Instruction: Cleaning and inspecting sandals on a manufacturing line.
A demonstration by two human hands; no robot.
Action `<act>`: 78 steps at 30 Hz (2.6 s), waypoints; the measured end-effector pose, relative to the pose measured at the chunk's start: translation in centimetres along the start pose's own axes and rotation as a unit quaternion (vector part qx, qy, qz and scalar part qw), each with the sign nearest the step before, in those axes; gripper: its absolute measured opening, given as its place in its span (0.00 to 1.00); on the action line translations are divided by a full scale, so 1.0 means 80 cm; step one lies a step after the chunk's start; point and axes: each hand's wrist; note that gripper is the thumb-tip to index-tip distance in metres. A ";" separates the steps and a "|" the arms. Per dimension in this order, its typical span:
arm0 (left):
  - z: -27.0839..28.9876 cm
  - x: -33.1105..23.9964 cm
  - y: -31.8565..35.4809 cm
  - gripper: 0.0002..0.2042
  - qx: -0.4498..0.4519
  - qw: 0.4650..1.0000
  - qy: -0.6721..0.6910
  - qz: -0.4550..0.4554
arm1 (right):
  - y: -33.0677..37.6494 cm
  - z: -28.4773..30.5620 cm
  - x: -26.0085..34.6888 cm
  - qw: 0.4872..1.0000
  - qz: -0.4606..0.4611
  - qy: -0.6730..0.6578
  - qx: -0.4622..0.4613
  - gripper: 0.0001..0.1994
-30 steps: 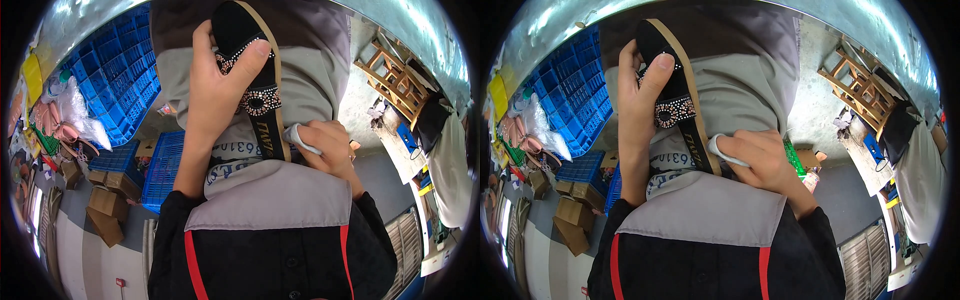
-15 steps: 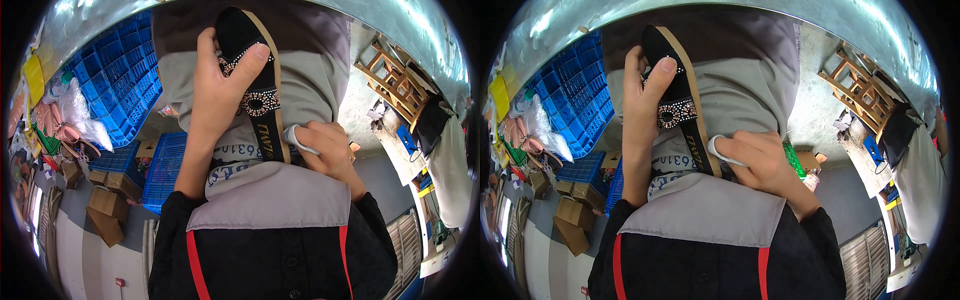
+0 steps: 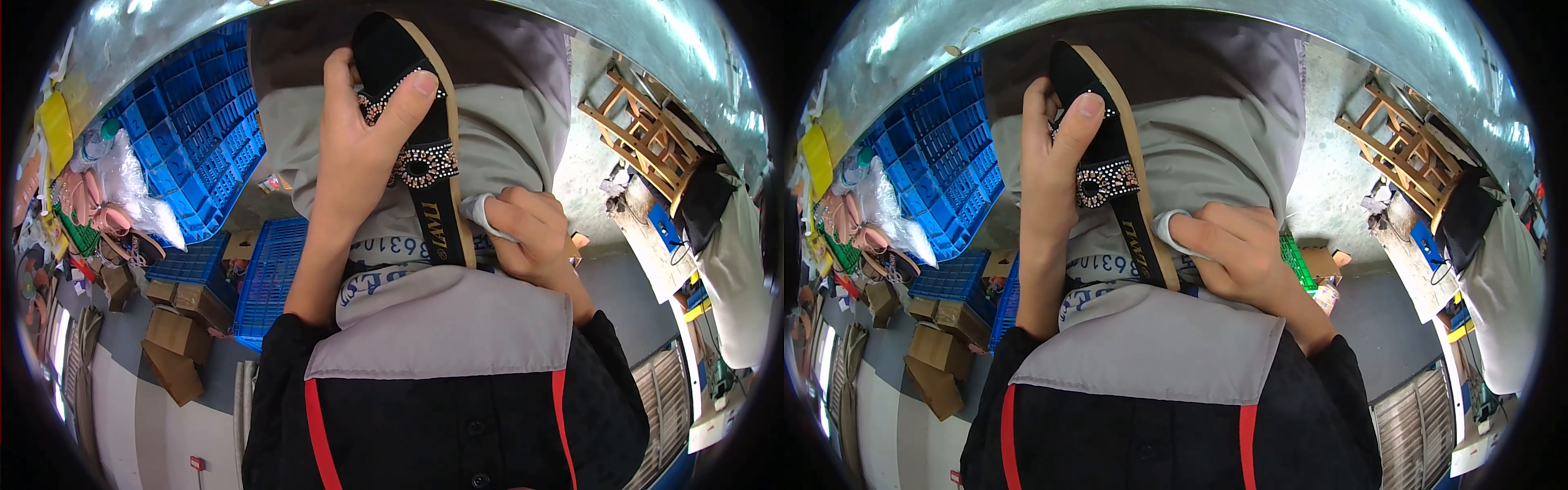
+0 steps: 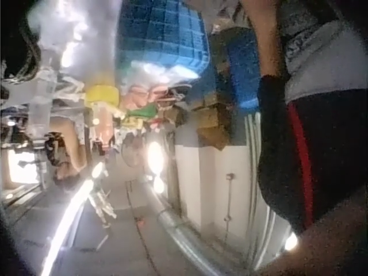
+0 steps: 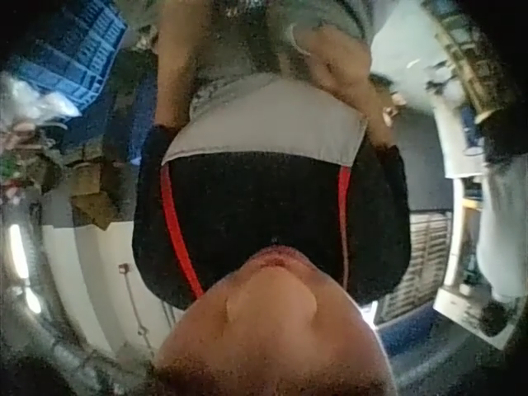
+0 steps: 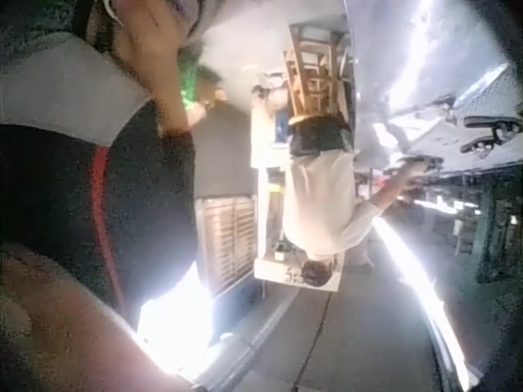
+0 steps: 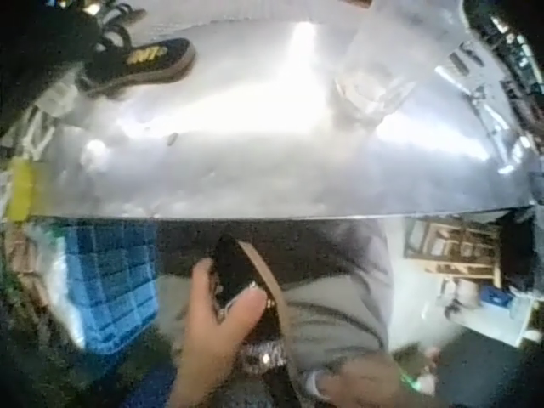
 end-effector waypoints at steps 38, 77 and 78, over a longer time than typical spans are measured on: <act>0.003 0.011 0.003 0.32 0.002 1.000 -0.028 -0.010 | 0.000 0.011 0.003 0.997 -0.030 -0.034 0.064 0.14; 0.015 0.016 0.002 0.33 0.018 0.999 0.028 -0.008 | 0.009 0.017 0.029 0.996 0.038 0.055 0.066 0.16; 0.013 0.013 0.006 0.33 0.017 0.998 0.055 0.005 | 0.011 0.016 0.033 0.996 0.039 0.056 0.063 0.16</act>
Point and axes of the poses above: each hand's wrist, its own y-axis away from the middle knuckle, its own z-axis out of the back of the hand, x = y × z, and after that the axes turned 1 degree about x, right-handed
